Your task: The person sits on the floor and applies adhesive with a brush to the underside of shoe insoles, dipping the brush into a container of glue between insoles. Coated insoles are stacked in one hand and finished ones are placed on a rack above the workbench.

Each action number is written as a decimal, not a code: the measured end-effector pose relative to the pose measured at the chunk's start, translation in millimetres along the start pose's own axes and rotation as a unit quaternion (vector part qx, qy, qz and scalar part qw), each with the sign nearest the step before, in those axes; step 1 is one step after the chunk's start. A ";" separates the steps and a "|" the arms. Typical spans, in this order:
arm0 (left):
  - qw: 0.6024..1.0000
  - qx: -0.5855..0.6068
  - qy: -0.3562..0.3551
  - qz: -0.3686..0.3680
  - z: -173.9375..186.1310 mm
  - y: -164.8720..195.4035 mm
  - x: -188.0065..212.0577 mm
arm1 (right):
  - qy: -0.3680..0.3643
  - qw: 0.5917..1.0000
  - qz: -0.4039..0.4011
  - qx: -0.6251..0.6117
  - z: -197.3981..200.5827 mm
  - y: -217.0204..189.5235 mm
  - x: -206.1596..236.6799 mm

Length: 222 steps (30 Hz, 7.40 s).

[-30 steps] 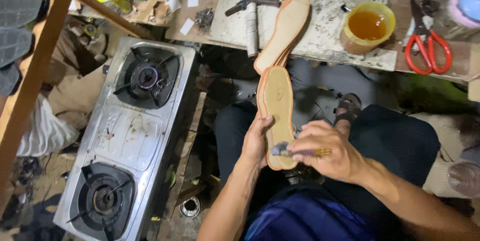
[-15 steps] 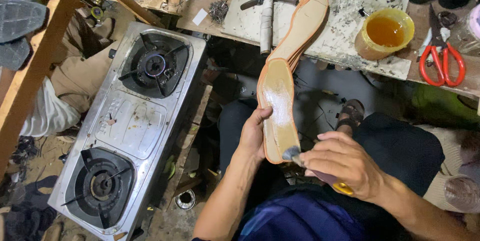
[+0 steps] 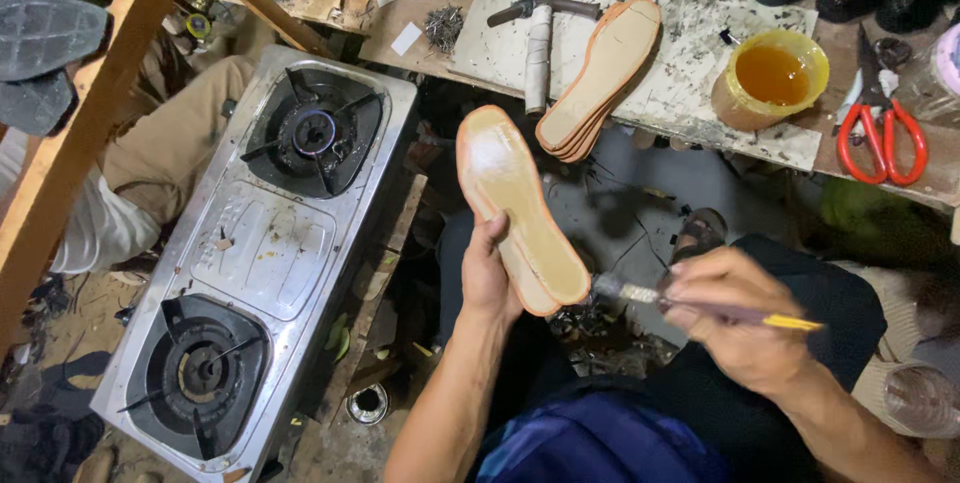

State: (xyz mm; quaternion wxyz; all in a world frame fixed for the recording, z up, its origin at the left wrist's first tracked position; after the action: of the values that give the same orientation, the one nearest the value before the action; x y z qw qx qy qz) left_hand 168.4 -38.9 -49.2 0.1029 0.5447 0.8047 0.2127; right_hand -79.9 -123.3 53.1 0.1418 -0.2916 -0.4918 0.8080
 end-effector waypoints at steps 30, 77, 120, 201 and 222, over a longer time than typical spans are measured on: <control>0.957 -0.290 0.004 -0.014 67.8 19.0 41.0 | 0.175 0.982 -0.044 -0.054 107.9 131.3 -173.8; 0.990 -0.131 0.022 0.043 17.4 -2.9 40.7 | 0.129 0.929 -0.224 0.265 183.3 79.4 -113.4; 0.949 -0.130 -0.175 0.228 -70.8 -56.3 50.3 | 0.004 0.982 0.052 0.182 -12.0 6.9 -50.2; 0.993 0.014 0.033 0.111 -25.0 -34.1 55.5 | 0.160 0.882 -0.147 0.418 181.9 97.0 -94.4; 0.989 0.019 -0.092 0.115 -40.8 -39.6 41.5 | 0.129 0.947 -0.207 -0.209 124.2 114.4 -56.3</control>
State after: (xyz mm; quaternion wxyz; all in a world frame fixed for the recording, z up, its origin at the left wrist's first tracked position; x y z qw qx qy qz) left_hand 103.2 -22.5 -28.2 0.1408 0.6530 0.7275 0.1564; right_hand -104.7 -295.3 14.5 0.3042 -0.3077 -0.6768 0.5956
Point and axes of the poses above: each hand's wrist, its own x-axis away from the middle knuckle, its own z-axis out of the back of the hand, y = z × x, the point moved 6 cm from there along -x, towards the middle knuckle, and after that the axes turned 11 degrees about -y, right-handed, at the moved point
